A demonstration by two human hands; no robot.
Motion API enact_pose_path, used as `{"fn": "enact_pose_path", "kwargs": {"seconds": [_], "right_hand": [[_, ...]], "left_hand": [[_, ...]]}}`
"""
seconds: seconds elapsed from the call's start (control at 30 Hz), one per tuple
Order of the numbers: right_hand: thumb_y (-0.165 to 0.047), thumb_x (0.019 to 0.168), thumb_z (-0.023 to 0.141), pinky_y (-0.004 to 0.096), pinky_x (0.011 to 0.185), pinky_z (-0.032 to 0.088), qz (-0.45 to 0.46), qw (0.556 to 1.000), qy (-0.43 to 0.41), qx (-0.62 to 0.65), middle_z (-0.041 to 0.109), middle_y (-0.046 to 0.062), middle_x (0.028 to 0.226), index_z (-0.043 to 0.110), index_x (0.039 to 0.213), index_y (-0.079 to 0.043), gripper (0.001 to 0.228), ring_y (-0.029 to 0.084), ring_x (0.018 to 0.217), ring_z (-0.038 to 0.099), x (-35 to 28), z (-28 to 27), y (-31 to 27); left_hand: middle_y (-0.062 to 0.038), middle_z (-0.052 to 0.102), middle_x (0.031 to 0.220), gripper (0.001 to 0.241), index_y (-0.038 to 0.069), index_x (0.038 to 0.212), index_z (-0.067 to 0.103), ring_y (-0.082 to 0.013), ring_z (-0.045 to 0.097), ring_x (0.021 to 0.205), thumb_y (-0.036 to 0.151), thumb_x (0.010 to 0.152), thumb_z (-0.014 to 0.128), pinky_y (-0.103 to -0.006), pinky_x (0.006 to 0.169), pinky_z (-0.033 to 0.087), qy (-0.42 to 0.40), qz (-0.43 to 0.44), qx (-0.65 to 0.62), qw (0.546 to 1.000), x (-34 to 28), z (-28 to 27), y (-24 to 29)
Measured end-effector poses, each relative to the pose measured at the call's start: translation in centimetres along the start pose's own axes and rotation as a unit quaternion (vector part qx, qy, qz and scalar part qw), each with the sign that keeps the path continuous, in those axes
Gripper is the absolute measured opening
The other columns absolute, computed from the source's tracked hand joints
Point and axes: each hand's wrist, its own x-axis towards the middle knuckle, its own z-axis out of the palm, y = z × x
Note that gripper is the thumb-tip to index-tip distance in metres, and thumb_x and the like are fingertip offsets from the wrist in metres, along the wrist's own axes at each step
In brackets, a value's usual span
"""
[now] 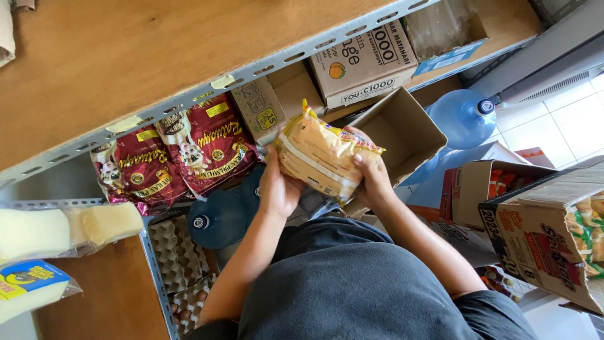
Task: Restocking and organizing packets of instant noodles from a box onto a shelf.
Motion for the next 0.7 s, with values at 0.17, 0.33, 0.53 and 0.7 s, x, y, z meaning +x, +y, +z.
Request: {"fn": "enact_pose_path", "kwargs": {"seconds": [0.17,0.33,0.53,0.7], "right_hand": [[-0.020,0.086,0.080,0.051,0.114,0.049,-0.175,0.943,0.130,-0.251,0.057,0.023,0.142,0.042,0.152,0.001,0.079,0.034,0.133,0.057,-1.1,1.4,0.2],[-0.027,0.084,0.083,0.049,0.125,0.034,-0.309,0.787,-0.077,-0.529,0.044,0.023,0.154,0.043,0.150,-0.008,0.079,0.041,0.148,0.041,-2.5,0.9,1.7],[-0.046,0.091,0.076,0.050,0.114,0.039,-0.269,0.645,-0.260,-0.666,0.047,0.025,0.152,0.058,0.142,-0.012,0.064,0.041,0.135,0.048,-1.0,2.2,0.1],[-0.042,0.105,0.062,0.049,0.121,0.042,-0.254,0.716,-0.247,-0.602,0.049,0.019,0.153,0.055,0.144,-0.009,0.051,0.039,0.143,0.052,2.5,5.1,-3.6]], "left_hand": [[-0.008,0.039,0.160,0.078,0.029,0.158,0.019,-0.0255,0.043,0.141,0.058,0.094,0.053,-0.0519,0.093,0.048,0.045,0.039,0.220,0.974,-2.3,2.7,1.4],[-0.010,0.042,0.156,0.079,0.022,0.161,0.020,-0.0253,0.045,0.140,0.047,0.099,0.062,-0.0419,0.108,0.045,-0.028,0.088,0.246,0.965,-2.3,1.0,-0.7],[-0.014,0.063,0.133,0.064,0.004,0.150,0.042,-0.0239,0.065,0.114,0.037,0.100,0.063,-0.0370,0.095,0.057,-0.093,-0.061,0.212,0.971,-2.4,-2.9,0.4],[-0.017,0.068,0.122,0.068,0.000,0.146,0.046,-0.0260,0.072,0.103,0.036,0.095,0.073,-0.0381,0.091,0.060,-0.156,-0.192,0.140,0.959,-3.3,-2.3,1.8]]}}
